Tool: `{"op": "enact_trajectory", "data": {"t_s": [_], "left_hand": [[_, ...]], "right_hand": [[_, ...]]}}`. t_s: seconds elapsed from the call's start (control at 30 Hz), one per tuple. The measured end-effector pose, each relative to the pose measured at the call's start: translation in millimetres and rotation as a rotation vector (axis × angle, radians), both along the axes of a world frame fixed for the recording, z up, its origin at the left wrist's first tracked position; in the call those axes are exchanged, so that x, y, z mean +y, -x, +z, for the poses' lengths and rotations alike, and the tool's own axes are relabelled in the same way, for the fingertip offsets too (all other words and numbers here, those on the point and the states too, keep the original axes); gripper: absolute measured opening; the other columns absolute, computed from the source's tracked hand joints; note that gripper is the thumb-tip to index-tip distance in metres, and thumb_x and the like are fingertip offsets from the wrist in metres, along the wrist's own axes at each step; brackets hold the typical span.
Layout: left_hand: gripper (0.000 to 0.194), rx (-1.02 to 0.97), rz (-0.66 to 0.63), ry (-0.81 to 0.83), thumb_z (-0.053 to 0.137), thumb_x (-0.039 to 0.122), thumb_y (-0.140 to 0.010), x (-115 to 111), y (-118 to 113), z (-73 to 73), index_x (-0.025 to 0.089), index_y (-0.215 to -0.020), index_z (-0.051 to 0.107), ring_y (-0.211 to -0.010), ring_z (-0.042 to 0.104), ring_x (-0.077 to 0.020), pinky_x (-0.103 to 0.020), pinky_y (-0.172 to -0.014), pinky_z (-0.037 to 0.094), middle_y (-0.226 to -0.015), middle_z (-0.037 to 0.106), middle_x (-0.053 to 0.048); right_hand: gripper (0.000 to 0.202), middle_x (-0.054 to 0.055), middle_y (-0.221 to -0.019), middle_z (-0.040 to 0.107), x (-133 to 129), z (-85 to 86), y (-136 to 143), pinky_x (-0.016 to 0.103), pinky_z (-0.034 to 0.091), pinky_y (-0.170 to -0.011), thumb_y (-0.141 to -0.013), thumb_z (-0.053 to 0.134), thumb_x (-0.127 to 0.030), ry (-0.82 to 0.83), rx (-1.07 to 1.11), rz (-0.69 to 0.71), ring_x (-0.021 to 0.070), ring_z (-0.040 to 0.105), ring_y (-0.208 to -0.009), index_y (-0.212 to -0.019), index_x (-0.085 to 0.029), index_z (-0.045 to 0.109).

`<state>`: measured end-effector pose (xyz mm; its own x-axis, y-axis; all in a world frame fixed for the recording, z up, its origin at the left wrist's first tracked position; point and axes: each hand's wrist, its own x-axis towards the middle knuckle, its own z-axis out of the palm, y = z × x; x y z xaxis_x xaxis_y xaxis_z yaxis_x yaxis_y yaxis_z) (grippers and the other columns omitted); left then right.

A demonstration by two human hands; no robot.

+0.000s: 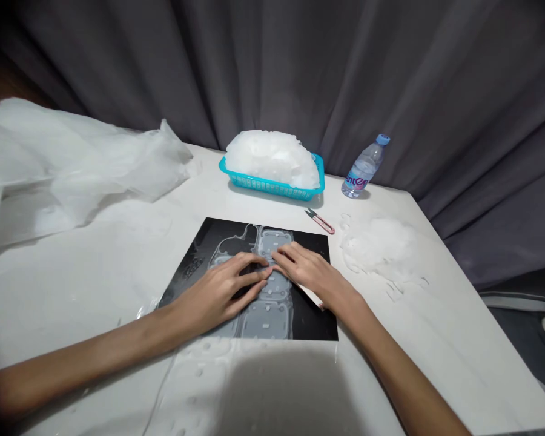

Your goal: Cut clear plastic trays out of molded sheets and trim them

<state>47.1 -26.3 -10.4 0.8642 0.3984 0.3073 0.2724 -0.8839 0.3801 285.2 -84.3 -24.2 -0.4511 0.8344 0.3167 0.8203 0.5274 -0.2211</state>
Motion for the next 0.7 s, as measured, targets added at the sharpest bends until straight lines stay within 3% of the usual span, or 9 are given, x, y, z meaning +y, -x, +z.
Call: {"op": "enact_trajectory", "data": {"t_s": [0.1, 0.2, 0.3, 0.37, 0.43, 0.53, 0.63, 0.7], "left_hand": [[0.029, -0.019, 0.025, 0.033, 0.049, 0.025, -0.107, 0, 0, 0.1, 0.017, -0.119, 0.074, -0.114, 0.069, -0.0270, -0.043, -0.093, 0.060, -0.128, 0.068, -0.013], [0.028, -0.026, 0.038, 0.054, 0.050, 0.027, -0.107, 0, 0, -0.3, 0.018, -0.113, 0.076, -0.108, 0.071, -0.0254, -0.041, -0.089, 0.060, -0.120, 0.072, -0.010], [0.027, -0.038, 0.035, 0.085, 0.050, 0.027, -0.106, -1, 0, 1.4, 0.019, -0.111, 0.075, -0.107, 0.070, -0.0246, -0.040, -0.090, 0.059, -0.118, 0.073, -0.009], [0.026, -0.024, 0.059, 0.124, 0.051, 0.030, -0.106, 1, 0, 5.1, 0.020, -0.114, 0.074, -0.107, 0.069, -0.0259, -0.041, -0.088, 0.058, -0.115, 0.073, -0.008], [0.028, -0.023, 0.109, 0.217, 0.051, 0.039, -0.106, 5, -2, 10.6, 0.022, -0.113, 0.073, -0.107, 0.069, -0.0269, -0.043, -0.089, 0.057, -0.112, 0.073, -0.007], [0.041, -0.112, 0.198, 0.525, 0.042, 0.054, -0.107, 18, -6, 18.3, 0.025, -0.107, 0.072, -0.107, 0.069, -0.0254, -0.043, -0.097, 0.054, -0.111, 0.075, -0.005], [0.055, -0.194, 0.192, 0.839, 0.035, 0.061, -0.107, 33, -11, 20.8, 0.022, -0.099, 0.073, -0.103, 0.070, -0.0245, -0.038, -0.095, 0.055, -0.106, 0.077, -0.006], [0.048, -0.193, 0.136, 0.918, 0.048, 0.060, -0.102, 40, -12, 19.3, 0.020, -0.102, 0.074, -0.097, 0.070, -0.0237, -0.035, -0.086, 0.056, -0.104, 0.077, -0.006]], "right_hand": [[0.028, 0.013, -0.115, 0.069, 9, -0.7, 4, 0.044, 0.055, -0.097, -0.110, 0.042, -0.027, -0.035, 0.048, -0.064, 0.0277, 0.063, -0.110, -0.125, -0.022, 0.065], [0.027, 0.011, -0.101, 0.069, 31, 7.8, -10, 0.044, 0.054, -0.093, -0.108, 0.044, -0.029, -0.176, 0.286, -0.329, 0.0272, 0.063, -0.097, -0.104, -0.020, 0.069], [0.034, 0.013, -0.098, 0.066, 49, 21.2, -38, 0.049, 0.051, -0.091, -0.109, 0.036, -0.029, -0.320, 0.418, -0.568, 0.0295, 0.061, -0.095, -0.102, -0.017, 0.066], [0.030, 0.013, -0.099, 0.068, 50, 29.8, -47, 0.048, 0.050, -0.091, -0.108, 0.041, -0.031, -0.343, 0.488, -0.636, 0.0299, 0.062, -0.098, -0.102, -0.018, 0.068], [0.025, 0.010, -0.100, 0.069, 39, 36.7, -41, 0.045, 0.051, -0.091, -0.106, 0.049, -0.033, -0.306, 0.535, -0.600, 0.0284, 0.064, -0.099, -0.102, -0.020, 0.070], [0.022, 0.008, -0.101, 0.069, 12, 46.5, -9, 0.041, 0.052, -0.091, -0.105, 0.053, -0.033, -0.149, 0.544, -0.368, 0.0251, 0.066, -0.098, -0.109, -0.024, 0.073], [0.025, 0.005, -0.099, 0.069, -8, 59.1, 17, 0.034, 0.054, -0.082, -0.105, 0.056, -0.032, 0.234, 0.510, -0.060, 0.0200, 0.066, -0.088, -0.123, -0.026, 0.073], [0.029, 0.003, -0.094, 0.068, -13, 65.5, 21, 0.032, 0.053, -0.078, -0.105, 0.057, -0.034, 0.381, 0.521, 0.007, 0.0177, 0.064, -0.082, -0.129, -0.027, 0.072]]}}
